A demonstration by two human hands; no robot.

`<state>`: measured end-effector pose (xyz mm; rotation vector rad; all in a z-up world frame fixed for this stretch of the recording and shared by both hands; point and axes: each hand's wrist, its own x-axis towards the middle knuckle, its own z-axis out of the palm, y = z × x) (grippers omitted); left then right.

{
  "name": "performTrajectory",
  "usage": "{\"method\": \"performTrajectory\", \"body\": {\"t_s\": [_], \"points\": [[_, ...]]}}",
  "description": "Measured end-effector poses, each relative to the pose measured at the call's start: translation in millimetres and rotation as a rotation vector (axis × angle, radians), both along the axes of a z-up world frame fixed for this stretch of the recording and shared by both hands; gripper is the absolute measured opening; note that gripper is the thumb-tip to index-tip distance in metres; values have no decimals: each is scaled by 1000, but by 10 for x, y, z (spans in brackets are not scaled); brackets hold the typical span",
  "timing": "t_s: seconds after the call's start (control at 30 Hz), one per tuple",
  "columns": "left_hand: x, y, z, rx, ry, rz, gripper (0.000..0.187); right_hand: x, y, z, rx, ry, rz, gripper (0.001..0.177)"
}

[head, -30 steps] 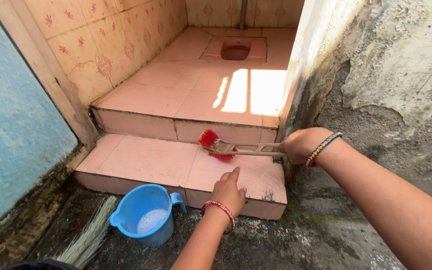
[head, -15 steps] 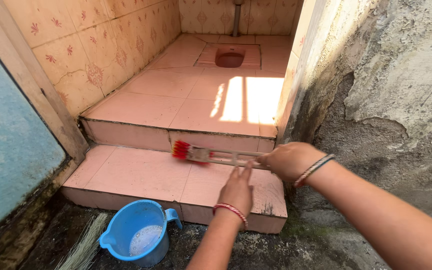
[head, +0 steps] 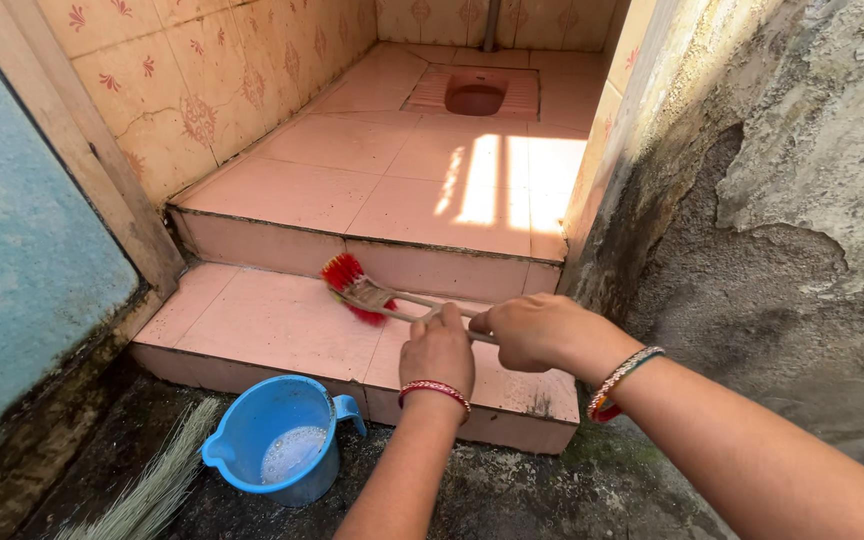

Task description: The person scrubs the tiled floor and steps of a squat toilet area using a long-handled brush with red bristles. They repeatedly dip the brush into a blue plastic jug of water and scrub the floor tiles and step edges near the toilet.

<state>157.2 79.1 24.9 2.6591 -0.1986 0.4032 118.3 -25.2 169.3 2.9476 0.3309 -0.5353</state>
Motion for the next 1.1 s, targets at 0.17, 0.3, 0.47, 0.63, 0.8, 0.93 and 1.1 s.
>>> {"method": "performTrajectory", "body": {"t_s": [0.17, 0.3, 0.47, 0.63, 0.8, 0.93, 1.1], "points": [[-356, -17, 97, -40, -194, -49, 48, -416, -162, 428, -105, 93, 30, 64], [-447, -209, 132, -84, -120, -109, 16, -524, -292, 674, -313, 152, 19, 61], [-197, 289, -132, 58, -136, 16, 14, -458, 172, 196, -70, 132, 40, 64], [-353, 163, -282, 108, -172, -6, 14, -735, 71, 291, -106, 90, 109, 64], [-802, -849, -34, -171, -257, -205, 14, -1054, -456, 918, -438, 134, -29, 54], [-785, -820, -2, -108, -250, -277, 11, -1082, -506, 824, -411, 133, 13, 56], [-604, -150, -263, 109, -263, -149, 10, -997, -329, 395, -70, 81, 147, 56]]}}
